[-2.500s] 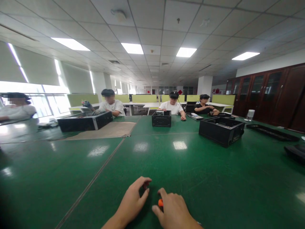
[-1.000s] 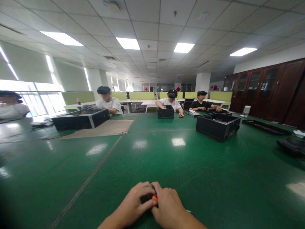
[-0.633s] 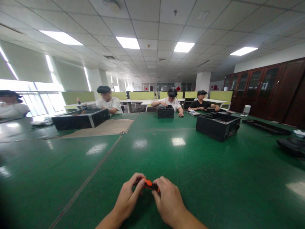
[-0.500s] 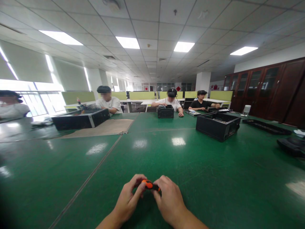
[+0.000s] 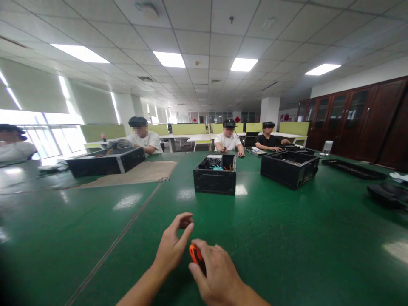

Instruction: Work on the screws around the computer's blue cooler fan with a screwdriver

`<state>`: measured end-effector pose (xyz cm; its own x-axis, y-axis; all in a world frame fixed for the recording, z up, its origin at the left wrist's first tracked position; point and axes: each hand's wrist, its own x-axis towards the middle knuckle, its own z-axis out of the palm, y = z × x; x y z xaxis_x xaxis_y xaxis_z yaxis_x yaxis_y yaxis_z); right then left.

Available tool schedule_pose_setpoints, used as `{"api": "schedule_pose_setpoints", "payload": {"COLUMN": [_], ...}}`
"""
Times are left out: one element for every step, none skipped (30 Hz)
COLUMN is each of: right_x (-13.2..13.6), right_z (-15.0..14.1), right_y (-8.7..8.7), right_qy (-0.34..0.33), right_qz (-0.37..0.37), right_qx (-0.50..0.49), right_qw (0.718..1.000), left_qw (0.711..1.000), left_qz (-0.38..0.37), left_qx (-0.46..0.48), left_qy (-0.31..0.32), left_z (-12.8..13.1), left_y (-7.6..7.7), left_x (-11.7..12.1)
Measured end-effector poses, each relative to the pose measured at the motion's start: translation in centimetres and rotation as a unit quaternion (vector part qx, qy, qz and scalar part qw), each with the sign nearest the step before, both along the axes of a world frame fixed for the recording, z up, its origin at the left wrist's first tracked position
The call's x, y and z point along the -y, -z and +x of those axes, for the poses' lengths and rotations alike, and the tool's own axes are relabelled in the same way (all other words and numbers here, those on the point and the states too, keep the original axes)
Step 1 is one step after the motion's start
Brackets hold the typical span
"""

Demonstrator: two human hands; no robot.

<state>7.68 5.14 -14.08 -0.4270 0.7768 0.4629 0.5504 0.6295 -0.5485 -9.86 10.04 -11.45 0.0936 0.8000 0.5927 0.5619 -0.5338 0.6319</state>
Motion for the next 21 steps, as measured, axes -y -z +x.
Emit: {"api": "schedule_pose_setpoints", "payload": {"right_x": [0.0,-0.2,-0.3,-0.5,-0.7,-0.9,-1.0,-1.0,-1.0,-0.8,-0.5,-0.1,0.4,0.9,1.5,1.9,2.3,2.6,2.7,2.8,2.7], "right_z": [0.0,-0.1,-0.1,0.0,0.0,0.0,0.1,0.2,0.3,0.5,0.8,1.3,1.8,2.5,3.4,4.4,5.6,6.7,7.9,9.1,10.0], "right_y": [0.1,0.2,0.3,0.5,0.7,0.8,0.8,0.7,0.4,-0.1,-0.9,-1.8,-2.9,-4.2,-5.6,-7.0,-8.3,-9.6,-10.8,-11.8,-12.7], "right_qy": [0.003,0.006,0.007,0.007,0.002,-0.008,-0.020,-0.033,-0.044,-0.050,-0.050,-0.041,-0.025,-0.005,0.014,0.036,0.053,0.066,0.079,0.086,0.093], "right_qz": [-0.002,-0.004,-0.006,-0.008,-0.007,-0.005,-0.001,0.006,0.014,0.019,0.020,0.019,0.017,0.018,0.023,0.034,0.047,0.060,0.070,0.075,0.074], "right_qx": [0.004,0.006,0.006,0.004,0.001,-0.005,-0.013,-0.025,-0.042,-0.067,-0.101,-0.150,-0.211,-0.279,-0.345,-0.405,-0.449,-0.477,-0.496,-0.503,-0.500], "right_qw": [1.000,1.000,1.000,1.000,1.000,1.000,1.000,0.999,0.998,0.996,0.993,0.988,0.977,0.960,0.938,0.913,0.891,0.874,0.862,0.857,0.858], "left_qw": [0.999,0.994,0.987,0.977,0.965,0.953,0.940,0.930,0.924,0.921,0.921,0.922,0.923,0.924,0.925,0.926,0.928,0.930,0.932,0.934,0.935], "left_qz": [0.017,0.038,0.061,0.083,0.097,0.102,0.098,0.088,0.078,0.070,0.068,0.069,0.071,0.072,0.073,0.073,0.073,0.072,0.070,0.070,0.070], "left_qx": [-0.045,-0.092,-0.138,-0.184,-0.231,-0.275,-0.314,-0.345,-0.364,-0.372,-0.372,-0.369,-0.366,-0.364,-0.361,-0.357,-0.353,-0.348,-0.342,-0.336,-0.330], "left_qy": [-0.022,-0.039,-0.052,-0.064,-0.074,-0.081,-0.084,-0.086,-0.089,-0.091,-0.093,-0.096,-0.096,-0.095,-0.094,-0.094,-0.095,-0.098,-0.101,-0.105,-0.107], "left_z": [0.4,0.9,1.4,2.0,2.5,3.1,3.6,4.0,4.3,4.5,4.6,4.6,4.6,4.5,4.4,4.3,4.2,4.2,4.1,4.1,4.0], "left_y": [-1.1,-2.2,-3.3,-4.4,-5.3,-6.1,-6.6,-7.0,-7.1,-7.2,-7.1,-7.0,-6.9,-6.8,-6.7,-6.7,-6.6,-6.6,-6.6,-6.6,-6.5], "left_x": [-1.4,-2.9,-4.4,-6.0,-7.5,-8.9,-10.0,-11.0,-11.6,-12.0,-12.0,-11.8,-11.3,-10.5,-9.4,-8.1,-6.6,-4.9,-3.1,-1.1,0.9]}}
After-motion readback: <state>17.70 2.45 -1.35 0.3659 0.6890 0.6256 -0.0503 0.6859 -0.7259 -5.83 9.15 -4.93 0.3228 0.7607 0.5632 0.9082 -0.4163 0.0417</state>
